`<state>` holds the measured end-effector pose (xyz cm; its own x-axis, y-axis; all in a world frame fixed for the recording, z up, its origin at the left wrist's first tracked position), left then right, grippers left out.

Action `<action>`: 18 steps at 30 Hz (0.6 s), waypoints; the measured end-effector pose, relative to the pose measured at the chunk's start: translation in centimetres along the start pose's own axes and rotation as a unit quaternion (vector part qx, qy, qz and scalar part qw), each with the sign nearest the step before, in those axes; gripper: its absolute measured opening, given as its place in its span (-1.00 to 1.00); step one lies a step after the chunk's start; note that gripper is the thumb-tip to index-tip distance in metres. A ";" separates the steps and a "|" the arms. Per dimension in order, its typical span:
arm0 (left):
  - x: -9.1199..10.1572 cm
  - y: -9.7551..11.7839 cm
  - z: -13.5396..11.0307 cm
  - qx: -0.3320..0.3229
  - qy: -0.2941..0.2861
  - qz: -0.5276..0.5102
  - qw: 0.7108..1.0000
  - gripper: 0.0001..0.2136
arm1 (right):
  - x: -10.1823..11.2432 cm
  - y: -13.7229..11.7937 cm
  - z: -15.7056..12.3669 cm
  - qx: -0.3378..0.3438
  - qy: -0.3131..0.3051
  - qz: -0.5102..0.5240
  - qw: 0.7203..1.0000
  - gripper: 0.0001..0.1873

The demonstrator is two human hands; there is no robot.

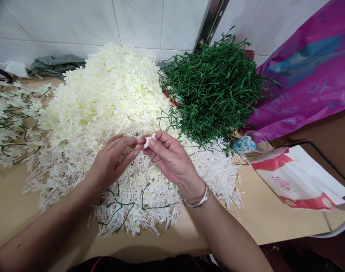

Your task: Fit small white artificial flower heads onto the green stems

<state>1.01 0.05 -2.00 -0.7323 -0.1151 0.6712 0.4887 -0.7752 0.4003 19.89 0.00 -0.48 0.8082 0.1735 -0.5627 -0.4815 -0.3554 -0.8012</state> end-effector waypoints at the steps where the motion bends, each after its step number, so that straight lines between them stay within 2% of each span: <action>1: 0.0 0.0 -0.1 -0.012 -0.012 0.022 1.000 -0.85 | 0.2 -0.3 0.0 0.005 0.012 0.008 1.000 -0.71; 4: 0.3 0.3 -0.2 -0.044 -0.016 0.114 0.992 -0.76 | 0.8 -1.1 0.0 0.033 0.043 0.024 0.998 -0.73; 8: 0.3 0.5 -0.2 -0.024 -0.020 0.206 0.978 -0.63 | 1.0 -1.5 0.0 0.053 0.055 0.032 0.997 -0.74; 14: -1.0 1.5 0.7 -0.001 0.006 0.209 0.978 -0.90 | 0.6 -0.9 0.0 0.033 0.039 0.031 0.998 -0.73; 18: -0.5 1.9 0.8 -0.019 0.051 0.125 0.991 -0.92 | 0.7 -1.1 0.0 0.041 0.044 0.014 0.998 -0.71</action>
<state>2.67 -0.85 -1.13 -0.6360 -0.3662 0.6792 0.6432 -0.7379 0.2044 21.01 0.46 -0.01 0.8188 0.0823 -0.5682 -0.5277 -0.2820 -0.8012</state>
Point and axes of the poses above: each hand's wrist, its own z-axis towards the middle knuckle, its own x-axis out of the back of the hand, y = z × x, the point moved 1 cm from there along z, towards the middle knuckle, and after that the axes turned 8 degrees about -x, right-handed, at the moved point
